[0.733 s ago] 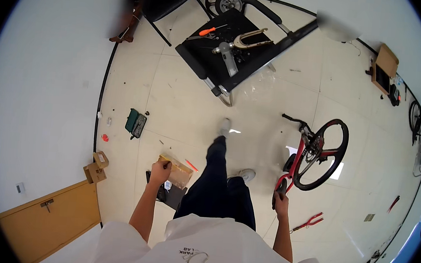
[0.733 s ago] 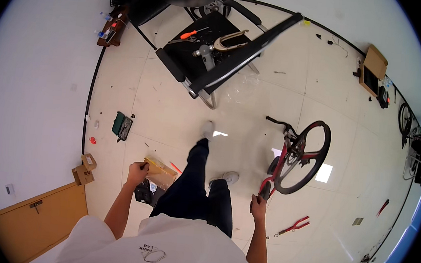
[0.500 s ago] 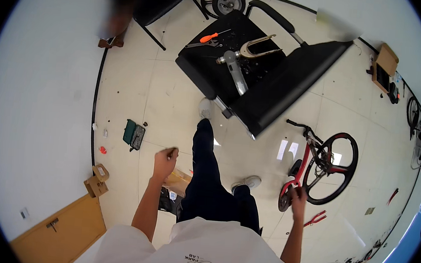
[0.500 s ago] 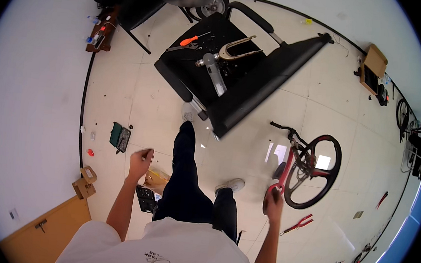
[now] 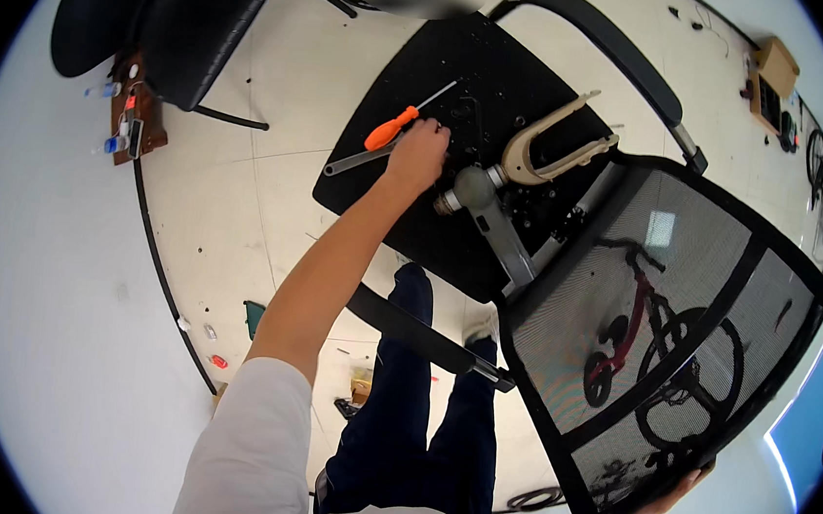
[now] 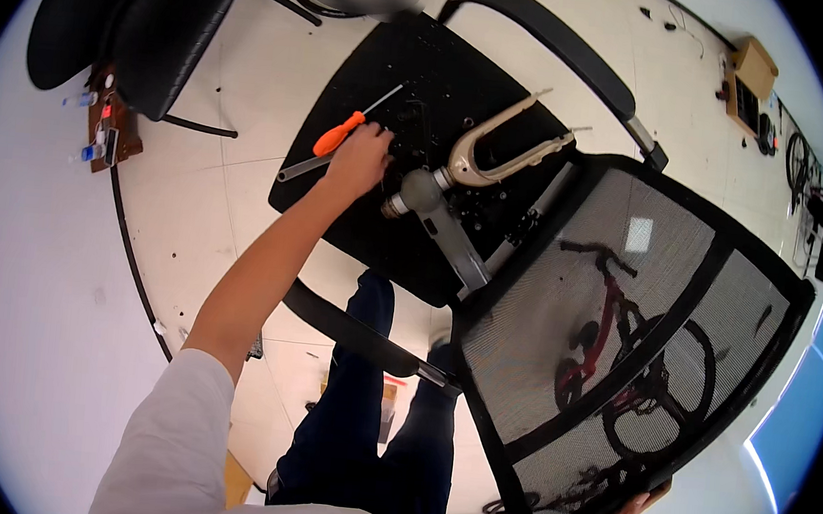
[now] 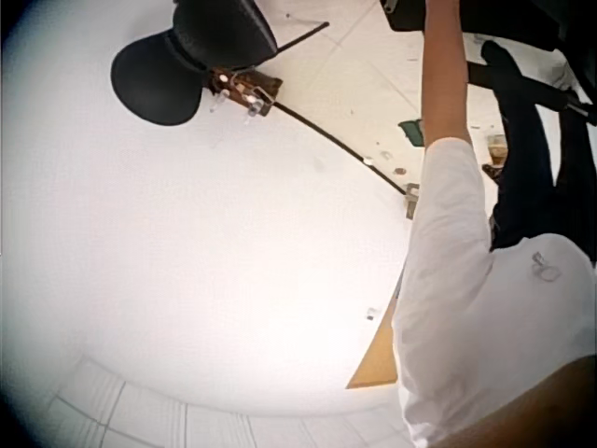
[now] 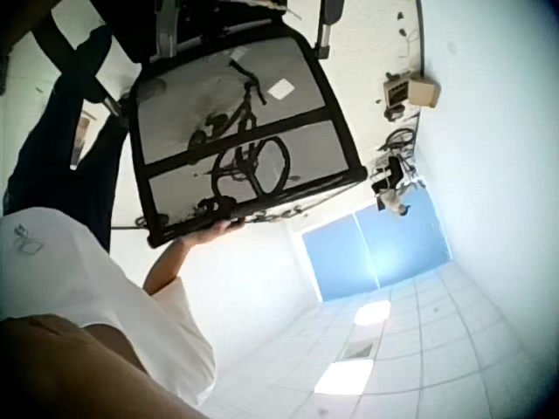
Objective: The person assembles a bicycle by attaching a wheel to the frame. They pick up the wheel, align it with the fork, and secure it using a tool. The person then adjusts the handlebars and checks the wheel alignment.
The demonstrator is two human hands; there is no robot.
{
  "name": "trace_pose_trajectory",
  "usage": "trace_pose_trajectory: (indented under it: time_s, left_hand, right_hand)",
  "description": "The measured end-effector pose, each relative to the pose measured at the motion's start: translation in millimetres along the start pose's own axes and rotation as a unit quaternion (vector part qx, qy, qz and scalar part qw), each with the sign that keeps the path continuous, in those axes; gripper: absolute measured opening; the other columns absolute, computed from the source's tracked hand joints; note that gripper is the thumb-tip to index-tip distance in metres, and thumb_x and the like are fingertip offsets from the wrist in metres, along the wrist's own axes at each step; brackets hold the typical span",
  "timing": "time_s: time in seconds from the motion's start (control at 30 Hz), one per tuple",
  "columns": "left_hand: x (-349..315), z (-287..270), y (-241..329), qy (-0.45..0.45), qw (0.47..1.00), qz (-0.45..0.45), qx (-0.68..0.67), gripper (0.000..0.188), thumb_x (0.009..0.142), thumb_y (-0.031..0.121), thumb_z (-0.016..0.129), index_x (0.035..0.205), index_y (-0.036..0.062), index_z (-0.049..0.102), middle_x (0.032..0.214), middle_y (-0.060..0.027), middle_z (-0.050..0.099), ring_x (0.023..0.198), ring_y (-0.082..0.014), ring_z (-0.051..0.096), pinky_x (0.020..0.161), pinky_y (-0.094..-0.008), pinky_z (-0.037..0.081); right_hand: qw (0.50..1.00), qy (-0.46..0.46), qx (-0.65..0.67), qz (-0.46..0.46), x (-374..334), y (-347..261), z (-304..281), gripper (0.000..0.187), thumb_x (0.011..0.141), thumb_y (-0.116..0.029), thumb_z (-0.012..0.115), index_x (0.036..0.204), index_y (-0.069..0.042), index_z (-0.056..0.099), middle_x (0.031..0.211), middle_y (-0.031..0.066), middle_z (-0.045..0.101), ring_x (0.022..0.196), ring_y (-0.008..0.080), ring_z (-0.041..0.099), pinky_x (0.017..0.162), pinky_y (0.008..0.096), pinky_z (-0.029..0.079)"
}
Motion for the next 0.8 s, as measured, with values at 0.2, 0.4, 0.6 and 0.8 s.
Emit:
trace_pose_trajectory:
  time_s: [0.2, 0.4, 0.6, 0.8]
  left_hand:
    - [22, 32, -5, -0.083, 0.995, 0.024, 0.046, 0.018, 0.073, 0.002, 0.068, 0.09, 0.0003, 0.062, 0.099, -0.0143, 0.061, 0.101, -0.0299, 0.058, 0.085, -0.0386, 0.051]
    - [-15, -28, 33, 0.017, 0.987, -0.057, -0.15, 0.021, 0.074, 0.01, 0.07, 0.091, -0.0023, 0.066, 0.084, -0.0139, 0.066, 0.079, -0.027, 0.066, 0.073, -0.0349, 0.052]
    - [-131, -89, 97, 0.069, 0.968, -0.139, -0.196, 0.023, 0.076, 0.012, 0.073, 0.092, -0.0026, 0.068, 0.082, -0.0121, 0.071, 0.07, -0.0168, 0.068, 0.068, -0.0281, 0.053]
    - [-193, -62, 139, 0.057, 0.976, -0.168, -0.128, 0.025, 0.075, 0.019, 0.072, 0.088, -0.002, 0.069, 0.077, -0.0144, 0.07, 0.071, -0.0235, 0.069, 0.068, -0.0325, 0.054]
  right_hand:
    - [0.999, 0.03, 0.023, 0.023, -4, 16, -5, 0.07, 0.09, -0.049, 0.038, 0.141, -0.002, 0.029, 0.133, 0.015, 0.041, 0.125, 0.0264, 0.04, 0.105, 0.0389, 0.034]
    - [0.994, 0.047, 0.096, 0.02, 1, 33, -8, 0.069, 0.088, -0.045, 0.047, 0.138, -0.001, 0.032, 0.12, 0.0152, 0.049, 0.108, 0.0258, 0.05, 0.095, 0.0356, 0.039]
    - [0.972, -0.086, 0.217, -0.031, 1, 26, 12, 0.057, 0.091, -0.036, 0.051, 0.132, -0.002, 0.032, 0.118, 0.0134, 0.047, 0.099, 0.0212, 0.051, 0.083, 0.0321, 0.043]
    - [0.966, -0.217, 0.138, 0.008, -10, 96, -77, 0.036, 0.097, -0.023, 0.044, 0.127, -0.004, 0.038, 0.118, 0.0103, 0.048, 0.089, 0.0161, 0.052, 0.074, 0.0288, 0.043]
Point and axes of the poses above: each hand's wrist, its own x-axis towards the middle knuckle, its own z-axis out of the palm, y = z × x, the point moved 6 cm from there along x, towards the middle knuckle
